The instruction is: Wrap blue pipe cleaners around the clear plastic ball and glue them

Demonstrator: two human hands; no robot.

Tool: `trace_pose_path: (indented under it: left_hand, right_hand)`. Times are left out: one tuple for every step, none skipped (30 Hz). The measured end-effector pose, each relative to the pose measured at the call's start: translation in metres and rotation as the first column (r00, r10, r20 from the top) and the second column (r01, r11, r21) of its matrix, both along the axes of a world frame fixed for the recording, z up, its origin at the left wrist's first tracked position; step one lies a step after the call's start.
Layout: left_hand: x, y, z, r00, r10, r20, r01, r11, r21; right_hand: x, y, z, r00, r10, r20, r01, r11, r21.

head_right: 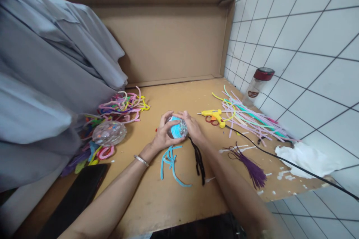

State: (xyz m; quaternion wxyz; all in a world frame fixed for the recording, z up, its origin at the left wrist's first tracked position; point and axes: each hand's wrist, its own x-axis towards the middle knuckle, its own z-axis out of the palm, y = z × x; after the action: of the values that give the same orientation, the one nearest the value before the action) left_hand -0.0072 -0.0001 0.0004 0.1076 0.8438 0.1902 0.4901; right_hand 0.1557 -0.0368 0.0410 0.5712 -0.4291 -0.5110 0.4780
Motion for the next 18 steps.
trace_pose_path:
  left_hand:
    - [0.000, 0.000, 0.000, 1.000, 0.003, -0.007, -0.003, 1.000, -0.003]
    - [0.000, -0.001, 0.000, 1.000, 0.003, -0.017, -0.003, 1.000, -0.003]
    - [0.000, -0.001, 0.000, 1.000, 0.001, -0.024, -0.001, 1.000, 0.002]
    - [0.000, -0.001, 0.000, 1.000, -0.003, -0.027, 0.003, 1.000, 0.011]
    - [0.001, -0.001, 0.000, 1.000, -0.006, -0.026, 0.007, 1.000, 0.021]
    - [0.001, -0.001, 0.000, 1.000, -0.010, -0.024, 0.011, 1.000, 0.029]
    - [0.001, -0.001, 0.000, 1.000, -0.014, -0.023, 0.015, 0.999, 0.037]
    - [0.001, 0.000, 0.000, 1.000, -0.018, -0.023, 0.019, 0.999, 0.042]
    - [0.001, 0.000, 0.001, 0.999, -0.020, -0.027, 0.022, 0.999, 0.044]
    - [0.001, 0.000, 0.001, 0.999, -0.021, -0.034, 0.022, 0.999, 0.043]
    - [0.001, 0.000, 0.001, 0.999, -0.021, -0.039, 0.022, 0.999, 0.042]
    - [0.002, 0.000, 0.001, 0.999, -0.020, -0.042, 0.022, 0.999, 0.042]
    - [0.002, 0.000, 0.002, 0.999, -0.018, -0.042, 0.020, 0.999, 0.043]
    - [0.002, 0.000, 0.002, 0.999, -0.015, -0.041, 0.017, 0.999, 0.044]
    - [0.002, 0.000, 0.002, 0.999, -0.013, -0.040, 0.015, 0.999, 0.046]
    - [0.002, -0.001, 0.002, 0.999, -0.012, -0.038, 0.014, 0.999, 0.049]
    - [0.001, -0.001, 0.002, 0.999, -0.011, -0.037, 0.013, 0.999, 0.049]
    - [0.001, -0.001, 0.002, 0.999, -0.009, -0.037, 0.011, 0.999, 0.046]
  right_hand:
    - [-0.001, 0.002, -0.004, 0.999, -0.016, -0.045, 0.015, 1.000, -0.015]
    - [-0.001, 0.005, -0.007, 0.995, -0.044, -0.087, 0.040, 0.998, -0.044]
    - [-0.001, 0.008, -0.011, 0.991, -0.070, -0.111, 0.060, 0.994, -0.087]
    - [0.000, 0.010, -0.014, 0.990, -0.073, -0.123, 0.057, 0.990, -0.133]
    - [0.000, 0.012, -0.016, 0.990, -0.068, -0.126, 0.046, 0.984, -0.170]
    - [0.001, 0.013, -0.017, 0.991, -0.050, -0.124, 0.026, 0.981, -0.192]
    - [0.002, 0.014, -0.018, 0.992, -0.032, -0.118, 0.008, 0.981, -0.196]
    - [0.004, 0.014, -0.018, 0.994, -0.022, -0.107, 0.002, 0.983, -0.183]
    - [0.005, 0.013, -0.017, 0.996, -0.022, -0.089, 0.008, 0.988, -0.157]
    - [0.005, 0.012, -0.016, 0.997, -0.026, -0.066, 0.018, 0.992, -0.127]
    - [0.006, 0.010, -0.014, 0.999, -0.030, -0.042, 0.026, 0.995, -0.097]
    - [0.006, 0.009, -0.011, 0.999, -0.028, -0.020, 0.026, 0.997, -0.071]
    - [0.006, 0.007, -0.009, 1.000, -0.019, -0.003, 0.019, 0.999, -0.051]
    - [0.006, 0.006, -0.006, 1.000, -0.007, 0.008, 0.007, 0.999, -0.038]
    - [0.005, 0.004, -0.004, 1.000, 0.007, 0.014, -0.007, 1.000, -0.031]
    - [0.004, 0.003, -0.001, 1.000, 0.019, 0.015, -0.018, 1.000, -0.025]
    - [0.004, 0.002, 0.001, 1.000, 0.026, 0.018, -0.026, 0.999, -0.019]
    - [0.004, 0.001, 0.002, 0.999, 0.028, 0.023, -0.028, 1.000, -0.011]
